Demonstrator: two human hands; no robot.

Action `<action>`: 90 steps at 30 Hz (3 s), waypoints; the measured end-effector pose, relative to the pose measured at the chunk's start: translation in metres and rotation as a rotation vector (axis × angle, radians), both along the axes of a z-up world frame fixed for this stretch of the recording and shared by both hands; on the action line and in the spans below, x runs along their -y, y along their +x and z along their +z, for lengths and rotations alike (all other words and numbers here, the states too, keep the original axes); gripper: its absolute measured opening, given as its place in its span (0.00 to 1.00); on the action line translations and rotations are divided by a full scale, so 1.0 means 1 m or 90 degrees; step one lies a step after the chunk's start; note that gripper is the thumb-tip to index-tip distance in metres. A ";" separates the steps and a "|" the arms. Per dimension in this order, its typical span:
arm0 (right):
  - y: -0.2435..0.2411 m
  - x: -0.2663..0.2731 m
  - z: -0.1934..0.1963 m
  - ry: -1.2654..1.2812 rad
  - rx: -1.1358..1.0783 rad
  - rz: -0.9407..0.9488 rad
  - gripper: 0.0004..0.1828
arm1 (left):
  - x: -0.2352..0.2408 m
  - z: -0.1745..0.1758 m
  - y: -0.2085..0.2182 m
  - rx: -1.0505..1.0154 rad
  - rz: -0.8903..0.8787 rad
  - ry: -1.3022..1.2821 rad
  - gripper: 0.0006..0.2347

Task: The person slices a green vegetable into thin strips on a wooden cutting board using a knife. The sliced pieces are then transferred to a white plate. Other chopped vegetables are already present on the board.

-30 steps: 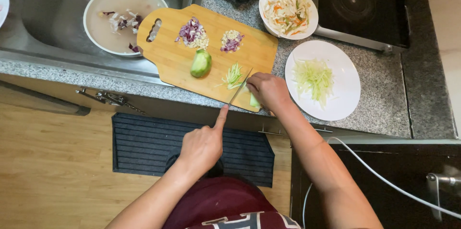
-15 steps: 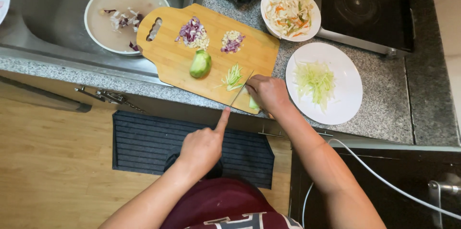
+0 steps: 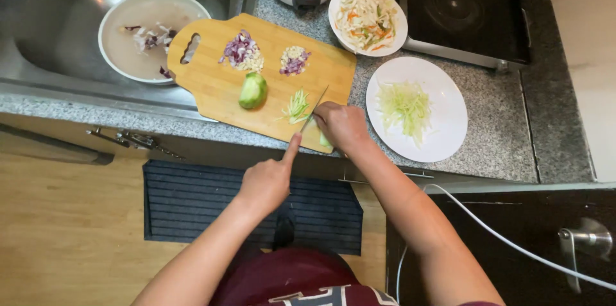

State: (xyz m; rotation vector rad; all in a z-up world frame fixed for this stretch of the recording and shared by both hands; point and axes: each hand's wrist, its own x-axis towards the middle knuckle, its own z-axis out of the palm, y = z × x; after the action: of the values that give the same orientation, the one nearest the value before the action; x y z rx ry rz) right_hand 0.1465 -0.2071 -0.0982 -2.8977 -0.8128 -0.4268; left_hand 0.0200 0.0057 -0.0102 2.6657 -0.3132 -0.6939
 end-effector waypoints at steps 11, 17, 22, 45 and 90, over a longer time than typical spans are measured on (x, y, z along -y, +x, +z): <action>0.007 -0.020 0.002 -0.017 -0.088 -0.021 0.05 | -0.025 0.026 -0.030 0.009 0.094 -0.007 0.27; 0.011 -0.018 0.016 0.100 -0.175 -0.052 0.06 | -0.035 0.041 -0.034 -0.015 0.138 -0.037 0.26; -0.006 0.007 0.032 0.135 -0.140 -0.091 0.11 | -0.047 -0.005 -0.034 0.031 0.131 -0.020 0.22; -0.022 -0.015 -0.020 0.062 -0.132 -0.268 0.04 | -0.057 0.036 0.028 -0.046 -0.142 0.057 0.31; -0.016 -0.015 -0.026 0.134 -0.193 -0.277 0.06 | -0.025 0.116 0.042 -0.115 -0.196 0.138 0.29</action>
State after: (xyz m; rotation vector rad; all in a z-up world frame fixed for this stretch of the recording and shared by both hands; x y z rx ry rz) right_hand 0.1301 -0.1925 -0.1237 -2.8225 -0.0854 -0.0886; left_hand 0.0620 0.0310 0.1057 2.7562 -0.6410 -1.1123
